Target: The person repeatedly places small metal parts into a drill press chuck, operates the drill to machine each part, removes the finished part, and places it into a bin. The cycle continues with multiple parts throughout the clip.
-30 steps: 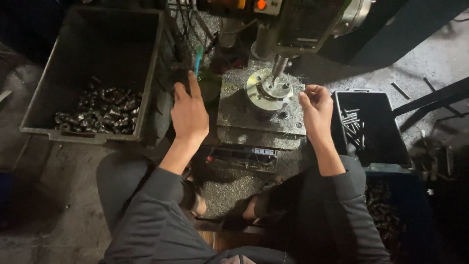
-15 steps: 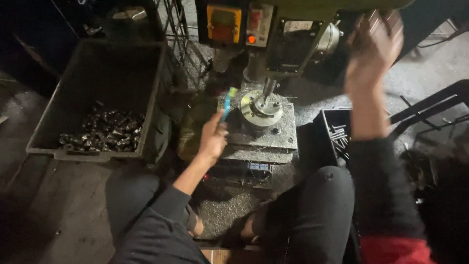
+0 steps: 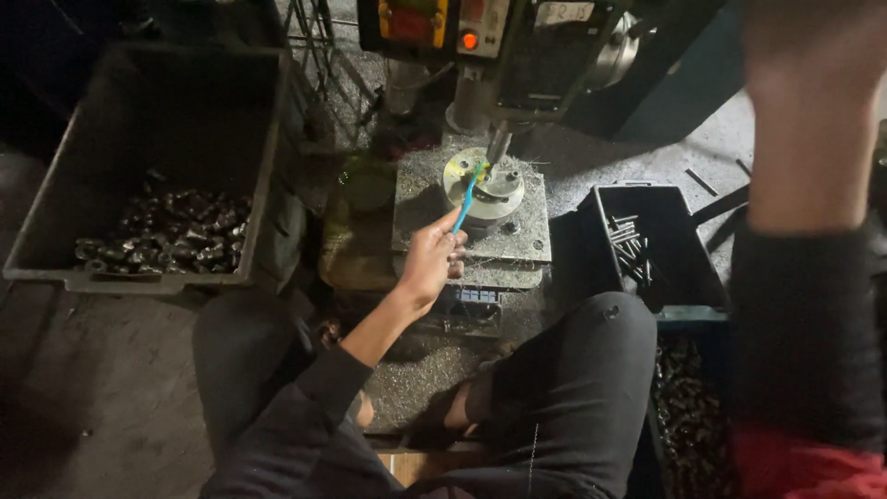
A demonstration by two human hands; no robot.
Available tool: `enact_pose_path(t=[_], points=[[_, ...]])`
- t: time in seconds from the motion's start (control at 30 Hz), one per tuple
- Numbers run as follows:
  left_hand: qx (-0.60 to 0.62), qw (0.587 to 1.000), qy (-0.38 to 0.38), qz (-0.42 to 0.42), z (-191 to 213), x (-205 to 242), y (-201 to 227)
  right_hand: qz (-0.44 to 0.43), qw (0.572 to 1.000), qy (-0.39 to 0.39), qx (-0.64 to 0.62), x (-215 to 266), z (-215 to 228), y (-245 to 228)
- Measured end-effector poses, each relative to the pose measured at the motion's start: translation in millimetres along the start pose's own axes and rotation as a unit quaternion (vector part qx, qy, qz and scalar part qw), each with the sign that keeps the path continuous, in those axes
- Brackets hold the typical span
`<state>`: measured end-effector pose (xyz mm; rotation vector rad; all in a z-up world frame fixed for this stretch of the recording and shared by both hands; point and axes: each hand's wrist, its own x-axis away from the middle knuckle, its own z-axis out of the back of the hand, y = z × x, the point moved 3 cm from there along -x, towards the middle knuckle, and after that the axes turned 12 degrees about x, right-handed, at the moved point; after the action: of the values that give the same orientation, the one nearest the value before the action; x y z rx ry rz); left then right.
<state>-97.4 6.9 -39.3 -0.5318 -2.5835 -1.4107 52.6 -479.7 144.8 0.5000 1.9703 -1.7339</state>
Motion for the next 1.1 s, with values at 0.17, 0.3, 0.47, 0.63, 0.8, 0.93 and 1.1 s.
enact_pose_path(t=[0.17, 0.3, 0.47, 0.63, 0.8, 0.93, 1.1], points=[[0.049, 0.998, -0.024, 0.020, -4.5, -2.7, -4.5, 0.108, 0.994, -0.008, 0.008, 89.7, -184.5, -64.4], [0.082, 0.995, -0.053, 0.002, -2.8, -6.8, -8.3, 0.200, 0.977, -0.069, -0.035, 130.9, -237.0, -64.5], [0.043, 0.998, -0.055, 0.006, -8.0, 12.8, 20.9, 0.164, 0.984, 0.043, -0.060, 167.4, -238.2, -27.1], [-0.303, 0.952, 0.050, 0.002, 4.0, 17.7, 65.0, 0.120, 0.988, 0.050, -0.088, 185.0, -231.9, -1.1], [-0.557, 0.826, 0.077, -0.036, 83.8, -28.2, 77.8, 0.112, 0.987, 0.055, -0.099, 192.7, -225.3, 18.5], [-0.599, 0.797, 0.080, 0.002, 107.8, -40.5, 96.5, 0.099, 0.988, 0.069, -0.097, 193.6, -228.8, 28.8], [-0.629, 0.770, 0.082, 0.066, 127.9, -68.2, 93.0, 0.064, 0.986, 0.063, -0.138, 194.1, -236.6, 28.5]])
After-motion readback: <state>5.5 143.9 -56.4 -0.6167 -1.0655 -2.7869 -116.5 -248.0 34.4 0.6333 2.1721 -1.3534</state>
